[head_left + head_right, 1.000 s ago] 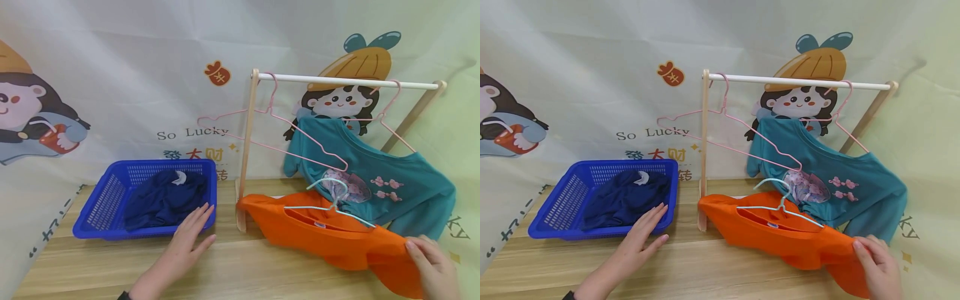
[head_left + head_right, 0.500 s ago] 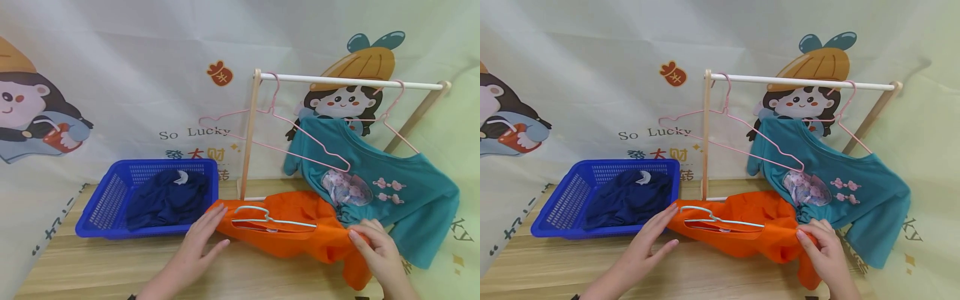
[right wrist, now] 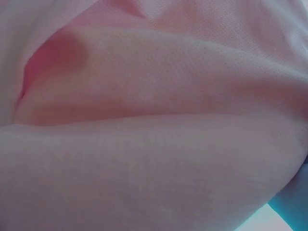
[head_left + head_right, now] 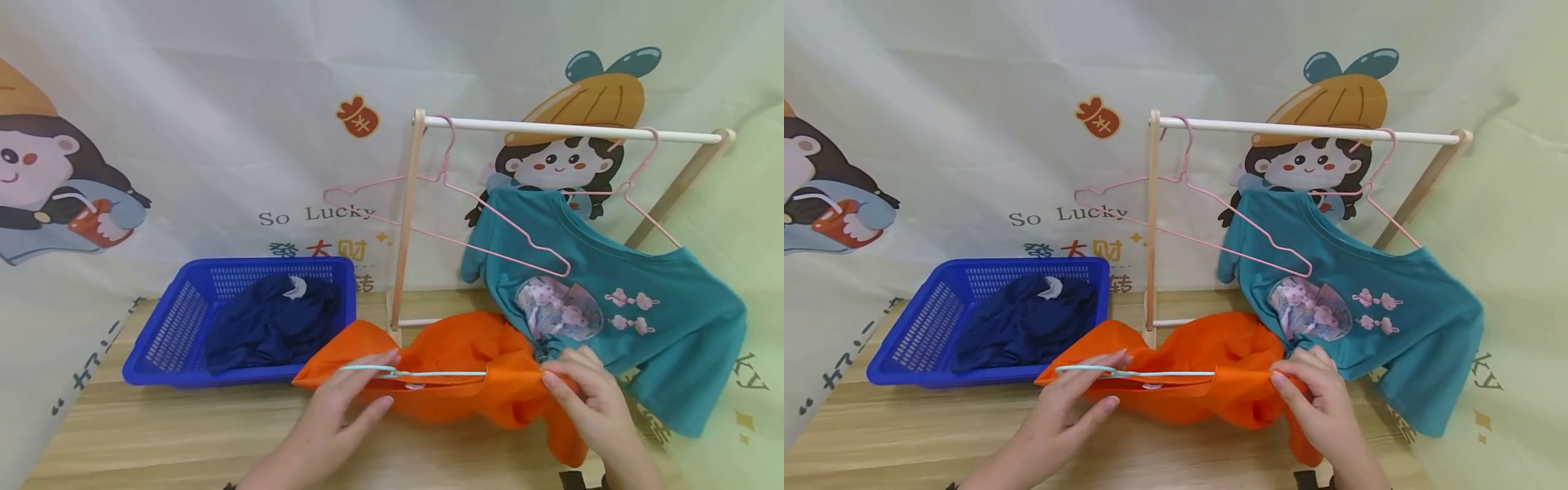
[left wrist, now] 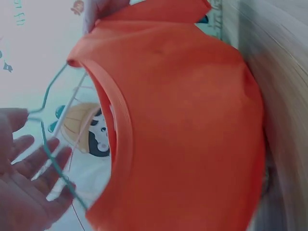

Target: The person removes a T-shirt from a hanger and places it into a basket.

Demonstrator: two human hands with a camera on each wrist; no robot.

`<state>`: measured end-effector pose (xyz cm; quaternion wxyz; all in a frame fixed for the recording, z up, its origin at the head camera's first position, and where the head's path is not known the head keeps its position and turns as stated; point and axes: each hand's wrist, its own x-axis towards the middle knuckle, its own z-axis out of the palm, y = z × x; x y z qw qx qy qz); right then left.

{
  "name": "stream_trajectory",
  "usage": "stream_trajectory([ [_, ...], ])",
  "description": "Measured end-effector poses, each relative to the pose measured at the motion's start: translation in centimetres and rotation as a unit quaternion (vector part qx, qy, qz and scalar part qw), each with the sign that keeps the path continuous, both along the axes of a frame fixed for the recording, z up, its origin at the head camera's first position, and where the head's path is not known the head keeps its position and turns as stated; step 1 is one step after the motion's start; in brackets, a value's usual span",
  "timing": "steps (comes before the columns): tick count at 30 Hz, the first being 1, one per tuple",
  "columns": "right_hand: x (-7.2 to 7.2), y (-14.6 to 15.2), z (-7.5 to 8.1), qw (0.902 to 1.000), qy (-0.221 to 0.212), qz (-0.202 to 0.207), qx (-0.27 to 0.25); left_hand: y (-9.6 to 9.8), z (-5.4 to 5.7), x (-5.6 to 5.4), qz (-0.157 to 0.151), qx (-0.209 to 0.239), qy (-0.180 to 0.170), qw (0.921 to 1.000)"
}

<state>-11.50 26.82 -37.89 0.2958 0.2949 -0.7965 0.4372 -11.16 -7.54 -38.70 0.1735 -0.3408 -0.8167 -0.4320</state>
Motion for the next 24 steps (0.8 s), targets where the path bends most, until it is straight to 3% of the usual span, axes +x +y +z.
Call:
stream_trajectory([
  [4, -0.5, -1.4, -0.3, 0.9988, 0.025, 0.039, -0.011, 0.3, 0.5, 0.2, -0.032, 0.079, 0.027, 0.9960],
  [9, -0.5, -2.7, -0.6, 0.9967, 0.018, 0.074, -0.028, 0.1, 0.6, 0.3, -0.026, 0.153, 0.047, 0.9868],
  [16, -0.3, -3.2, -1.2, 0.9890, -0.031, 0.124, -0.075, -1.0, 1.0, 0.4, 0.049, 0.140, 0.080, 0.9857],
  [24, 0.0, -2.5, -1.2, 0.9859, -0.032, 0.127, -0.104, -2.4, 2.1, 0.6, 0.082, 0.151, 0.091, 0.9809],
])
